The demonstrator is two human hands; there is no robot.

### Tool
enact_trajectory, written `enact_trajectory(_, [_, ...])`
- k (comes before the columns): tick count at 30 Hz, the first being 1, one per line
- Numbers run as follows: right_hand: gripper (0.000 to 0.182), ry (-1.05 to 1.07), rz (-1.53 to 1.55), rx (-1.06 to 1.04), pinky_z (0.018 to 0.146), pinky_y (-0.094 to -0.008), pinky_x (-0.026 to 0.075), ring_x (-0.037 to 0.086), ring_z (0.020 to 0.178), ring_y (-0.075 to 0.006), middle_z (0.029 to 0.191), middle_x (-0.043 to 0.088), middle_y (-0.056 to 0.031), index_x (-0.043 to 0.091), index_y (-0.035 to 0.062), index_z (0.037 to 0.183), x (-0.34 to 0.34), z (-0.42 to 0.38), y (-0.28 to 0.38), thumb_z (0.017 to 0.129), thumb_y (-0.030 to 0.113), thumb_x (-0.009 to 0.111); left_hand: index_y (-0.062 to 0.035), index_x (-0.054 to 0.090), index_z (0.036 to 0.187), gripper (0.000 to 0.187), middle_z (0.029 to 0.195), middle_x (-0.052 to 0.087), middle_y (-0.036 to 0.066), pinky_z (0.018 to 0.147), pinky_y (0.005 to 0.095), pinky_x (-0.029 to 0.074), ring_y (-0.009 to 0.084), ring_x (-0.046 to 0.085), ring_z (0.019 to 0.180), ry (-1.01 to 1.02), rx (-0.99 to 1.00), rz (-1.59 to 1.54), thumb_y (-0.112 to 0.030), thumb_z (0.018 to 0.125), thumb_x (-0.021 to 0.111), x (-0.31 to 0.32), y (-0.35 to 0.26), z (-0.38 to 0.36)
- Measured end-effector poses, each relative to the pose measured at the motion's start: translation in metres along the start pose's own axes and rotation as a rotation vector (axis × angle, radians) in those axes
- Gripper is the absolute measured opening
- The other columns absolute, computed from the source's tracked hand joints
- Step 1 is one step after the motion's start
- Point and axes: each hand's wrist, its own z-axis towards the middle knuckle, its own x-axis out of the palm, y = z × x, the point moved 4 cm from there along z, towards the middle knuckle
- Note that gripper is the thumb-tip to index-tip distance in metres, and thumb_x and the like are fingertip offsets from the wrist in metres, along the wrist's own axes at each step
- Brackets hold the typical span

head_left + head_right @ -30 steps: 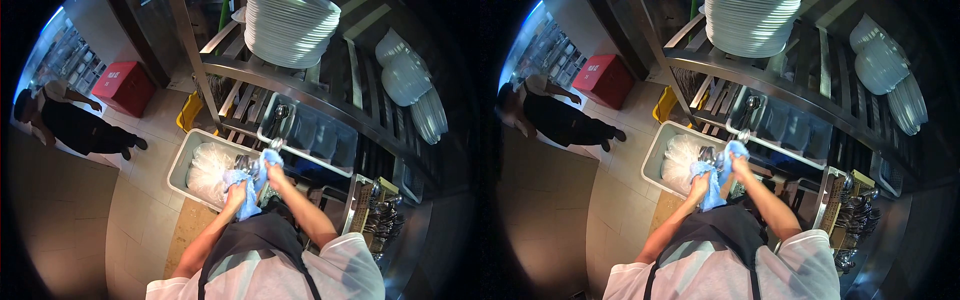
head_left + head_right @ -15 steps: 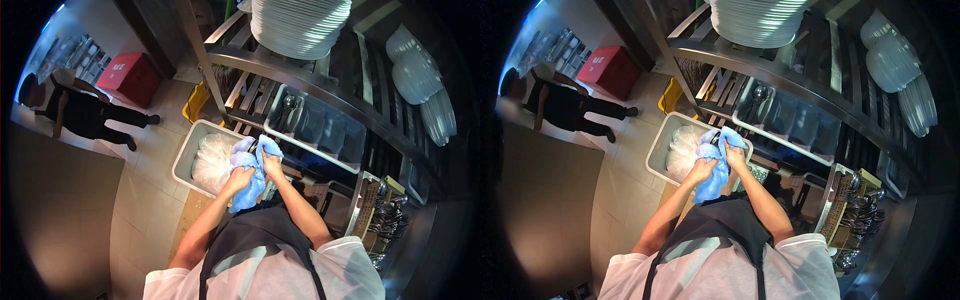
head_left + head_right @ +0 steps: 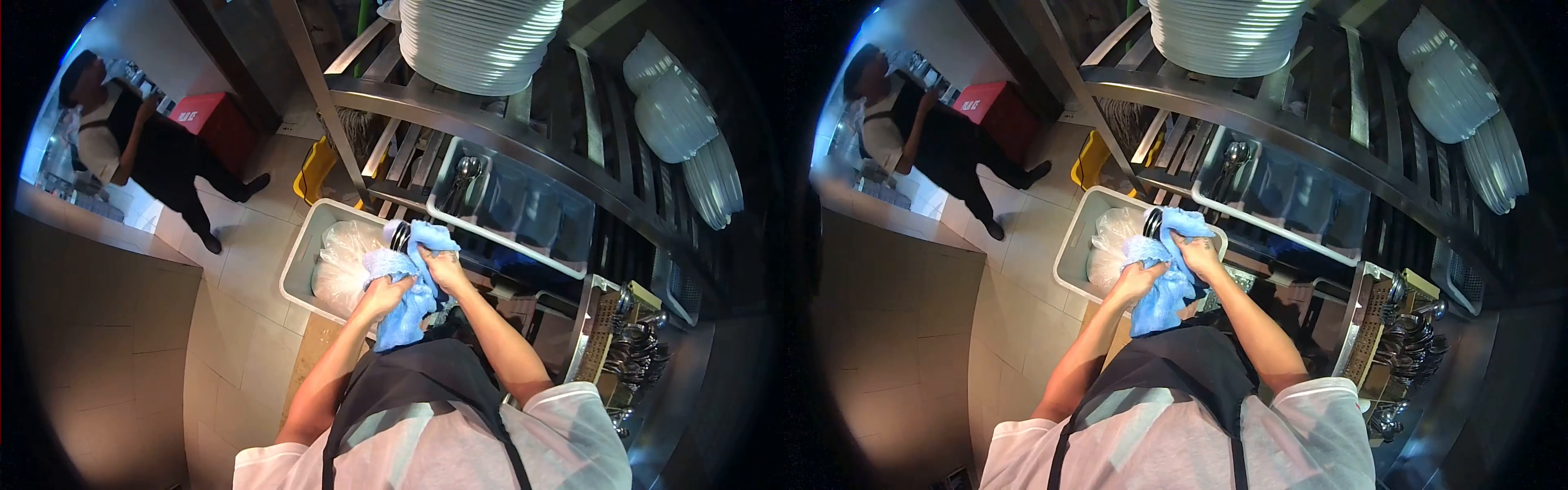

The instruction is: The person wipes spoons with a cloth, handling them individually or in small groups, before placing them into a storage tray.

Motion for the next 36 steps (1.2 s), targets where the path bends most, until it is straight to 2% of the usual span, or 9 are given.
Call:
enact_trajectory(6, [0.027,-0.138,-0.676,-0.075,0.081,-0.0347,0.04,0.052,0.096,-0.03,0.103,0.056,-0.0132,0.055,0.0031,0.101,-0.015,0.019,0.004,0.082,0.022,0.048,0.006,0.056,0.092,0.038,0.086,0.058,0.019,0.076,0.0321,0.04,0.0257,0.055,0.085,-0.182,0.008,0.137,-0.028,0.076,0.053,-0.001,-0.004,0.001])
enact_trajectory(10, [0.022,-0.46,0.23,0.102,0.076,-0.0317,0.043,0.054,0.088,-0.0182,0.095,0.057,-0.0068,0.052,0.0046,0.105,-0.041,0.038,0.007,0.084,0.013,0.048,0.0029,0.058,0.086,0.026,0.076,0.058,0.006,0.064,0.027,0.041,0.0127,0.051,0.071,-0.232,-0.113,0.234,-0.021,0.08,0.051,-0.013,0.016,0.003])
enact_trajectory(12, [0.022,-0.53,0.707,0.16,0.076,-0.0302,0.044,0.053,0.088,-0.017,0.099,0.054,-0.0068,0.05,0.0035,0.105,-0.05,0.041,0.015,0.083,0.008,0.049,0.0006,0.058,0.082,0.024,0.074,0.056,0.002,0.062,0.026,0.04,0.0101,0.049,0.068,-0.158,-0.009,-0.116,-0.023,0.08,0.053,-0.009,0.012,-0.007])
enact_trajectory(21, [0.033,-0.372,1.106,0.404,0.073,-0.0351,0.048,0.055,0.086,-0.0227,0.098,0.054,-0.0095,0.047,0.0035,0.108,-0.025,0.003,-0.018,0.077,-0.007,0.048,-0.0019,0.056,0.088,0.02,0.077,0.055,0.001,0.061,0.0245,0.041,0.0082,0.048,0.068,-0.239,0.006,-0.416,-0.02,0.08,0.057,-0.006,0.003,-0.006])
enact_trajectory(26, [0.017,-0.127,-0.092,-0.005,0.076,-0.0298,0.042,0.054,0.087,-0.0196,0.095,0.057,-0.0076,0.06,0.004,0.089,-0.071,0.011,-0.006,0.072,0.004,0.057,-0.0035,0.058,0.073,0.026,0.065,0.049,-0.003,0.053,0.0224,0.035,0.0061,0.041,0.059,-0.263,0.027,-0.427,-0.028,0.08,0.056,-0.026,-0.009,-0.017])
enact_trajectory(28, [0.012,-0.011,-0.162,0.092,0.071,-0.0308,0.042,0.055,0.08,-0.0212,0.086,0.058,-0.0093,0.062,0.0041,0.081,-0.073,0.018,0.03,0.07,0.008,0.059,-0.0019,0.057,0.077,0.03,0.067,0.049,-0.002,0.056,0.0245,0.037,0.008,0.042,0.061,-0.258,-0.053,-0.246,-0.032,0.08,0.055,-0.033,-0.009,-0.024])
enact_trajectory(29, [0.013,0.131,-0.445,-0.134,0.068,-0.0327,0.042,0.055,0.073,-0.0233,0.077,0.058,-0.0102,0.061,0.0037,0.08,-0.07,0.023,0.057,0.068,0.008,0.059,-0.0013,0.055,0.08,0.033,0.068,0.049,0.0,0.06,0.0266,0.038,0.0101,0.042,0.064,-0.254,0.004,-0.174,-0.035,0.08,0.054,-0.033,-0.009,-0.024])
enact_trajectory(32, [0.011,0.39,-0.661,-0.468,0.065,-0.0347,0.043,0.055,0.072,-0.0246,0.076,0.058,-0.0123,0.06,0.0036,0.078,-0.067,0.033,0.089,0.069,0.005,0.053,-0.0021,0.055,0.08,0.033,0.069,0.051,0.001,0.062,0.0275,0.039,0.0111,0.043,0.066,-0.183,0.041,-0.001,-0.035,0.08,0.054,-0.027,-0.022,-0.032])
enact_trajectory(36, [0.019,0.331,-0.5,-0.256,0.065,-0.0336,0.044,0.057,0.073,-0.0271,0.075,0.057,-0.0133,0.058,0.0015,0.079,-0.069,0.034,0.089,0.065,-0.003,0.047,-0.0023,0.054,0.078,0.037,0.07,0.051,0.002,0.061,0.0271,0.038,0.0108,0.042,0.066,-0.112,-0.016,0.181,-0.039,0.081,0.05,-0.02,-0.027,-0.033])
